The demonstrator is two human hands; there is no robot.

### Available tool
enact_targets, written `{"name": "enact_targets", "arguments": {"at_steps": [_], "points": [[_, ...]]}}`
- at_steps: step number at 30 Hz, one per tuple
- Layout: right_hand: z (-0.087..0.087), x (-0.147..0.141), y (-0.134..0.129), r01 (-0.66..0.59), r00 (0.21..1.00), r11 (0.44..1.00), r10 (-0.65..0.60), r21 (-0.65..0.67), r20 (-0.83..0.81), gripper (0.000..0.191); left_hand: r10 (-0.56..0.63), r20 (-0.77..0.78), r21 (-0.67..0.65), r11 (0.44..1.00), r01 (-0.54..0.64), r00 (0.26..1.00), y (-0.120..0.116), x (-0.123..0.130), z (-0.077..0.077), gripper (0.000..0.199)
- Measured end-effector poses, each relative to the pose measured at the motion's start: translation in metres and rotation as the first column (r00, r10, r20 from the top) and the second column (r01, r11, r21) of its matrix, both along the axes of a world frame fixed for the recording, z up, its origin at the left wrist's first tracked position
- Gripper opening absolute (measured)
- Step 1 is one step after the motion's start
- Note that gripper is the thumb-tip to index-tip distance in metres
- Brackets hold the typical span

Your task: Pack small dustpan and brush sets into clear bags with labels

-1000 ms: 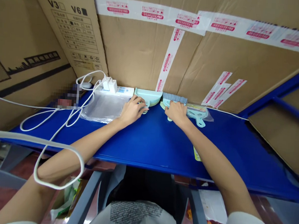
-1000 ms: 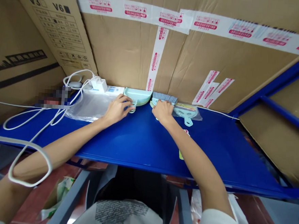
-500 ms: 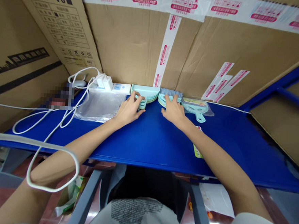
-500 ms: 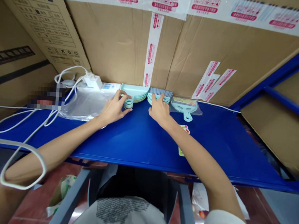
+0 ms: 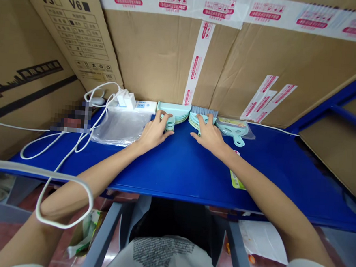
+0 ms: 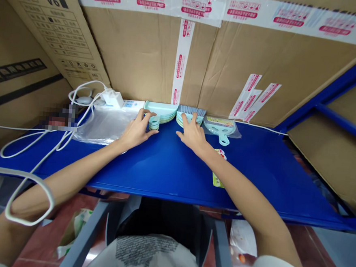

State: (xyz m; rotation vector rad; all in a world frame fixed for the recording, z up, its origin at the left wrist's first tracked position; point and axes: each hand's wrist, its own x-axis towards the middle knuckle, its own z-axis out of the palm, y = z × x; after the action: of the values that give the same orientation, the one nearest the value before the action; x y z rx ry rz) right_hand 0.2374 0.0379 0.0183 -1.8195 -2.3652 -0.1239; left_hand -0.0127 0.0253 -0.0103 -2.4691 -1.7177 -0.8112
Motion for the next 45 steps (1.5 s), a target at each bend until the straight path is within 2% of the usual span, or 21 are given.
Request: {"name": "enact_targets", "arguments": {"at_steps": [3,9,12,15,18,21,23,26,30,34,37,40,42,45], "points": [[0.003,0.011,-0.008,-0.076,0.997,0.995,0.075,-0.06,-0.024,0.092,-0.002,-0.007,0.002,1.0,0.002,1.0,0.001,0.0,-0.001,0.066],[-0.004,0.023,-0.005,-0.154,0.982,0.986,0.146,-0.059,-0.124,0.083,-0.001,-0.01,-0.006,1.0,0.001,1.0,0.001,0.0,-0.001,0.066],[0.004,0.025,-0.006,-0.145,0.987,0.987,0.14,-0.065,-0.078,0.087,0.004,-0.02,-0.012,1.0,-0.004,1.0,0.0,0.0,0.001,0.066],[0.024,0.04,-0.011,-0.075,0.996,0.996,0.077,0.036,-0.045,0.079,0.001,-0.015,-0.021,1.0,-0.002,1.0,0.0,0.0,0.002,0.066],[0.042,0.07,-0.015,0.171,0.985,0.967,-0.161,0.189,-0.065,0.065,0.0,-0.009,-0.024,1.0,0.0,1.0,0.001,-0.001,0.002,0.066],[0.043,0.099,-0.016,0.409,0.911,0.905,-0.412,0.115,0.01,0.074,0.013,-0.018,-0.03,0.999,-0.013,1.0,0.003,-0.001,0.002,0.065],[0.037,0.11,-0.015,0.471,0.879,0.882,-0.47,-0.001,0.082,0.084,0.007,-0.019,-0.026,1.0,-0.007,1.0,0.005,-0.001,0.0,0.065],[0.027,0.114,-0.014,0.475,0.877,0.874,-0.462,-0.102,0.128,0.091,-0.002,0.003,0.007,1.0,0.002,1.0,0.006,-0.002,-0.004,0.068],[0.019,0.111,-0.011,0.496,0.867,0.862,-0.484,-0.103,0.122,0.087,0.008,0.023,0.029,1.0,-0.009,1.0,0.009,-0.004,-0.009,0.069],[0.012,0.116,-0.008,0.505,0.863,0.844,-0.493,-0.179,0.113,0.088,-0.006,0.03,0.035,0.999,0.004,1.0,0.009,-0.005,-0.01,0.069],[0.008,0.122,-0.005,0.474,0.879,0.857,-0.473,-0.201,0.054,0.082,-0.009,0.013,0.019,1.0,0.009,1.0,0.007,-0.005,-0.008,0.068],[0.011,0.128,-0.004,0.473,0.875,0.863,-0.483,-0.175,-0.018,0.075,0.009,0.011,0.034,0.999,-0.01,1.0,0.004,-0.006,-0.007,0.083],[0.016,0.133,-0.003,0.493,0.861,0.858,-0.505,-0.145,-0.057,0.071,0.015,0.047,0.094,0.995,-0.02,0.999,0.004,-0.007,-0.006,0.091],[0.028,0.15,-0.003,0.516,0.844,0.851,-0.525,-0.102,-0.111,0.065,-0.023,0.127,0.206,0.978,-0.003,0.992,0.003,-0.007,-0.004,0.084]]}}
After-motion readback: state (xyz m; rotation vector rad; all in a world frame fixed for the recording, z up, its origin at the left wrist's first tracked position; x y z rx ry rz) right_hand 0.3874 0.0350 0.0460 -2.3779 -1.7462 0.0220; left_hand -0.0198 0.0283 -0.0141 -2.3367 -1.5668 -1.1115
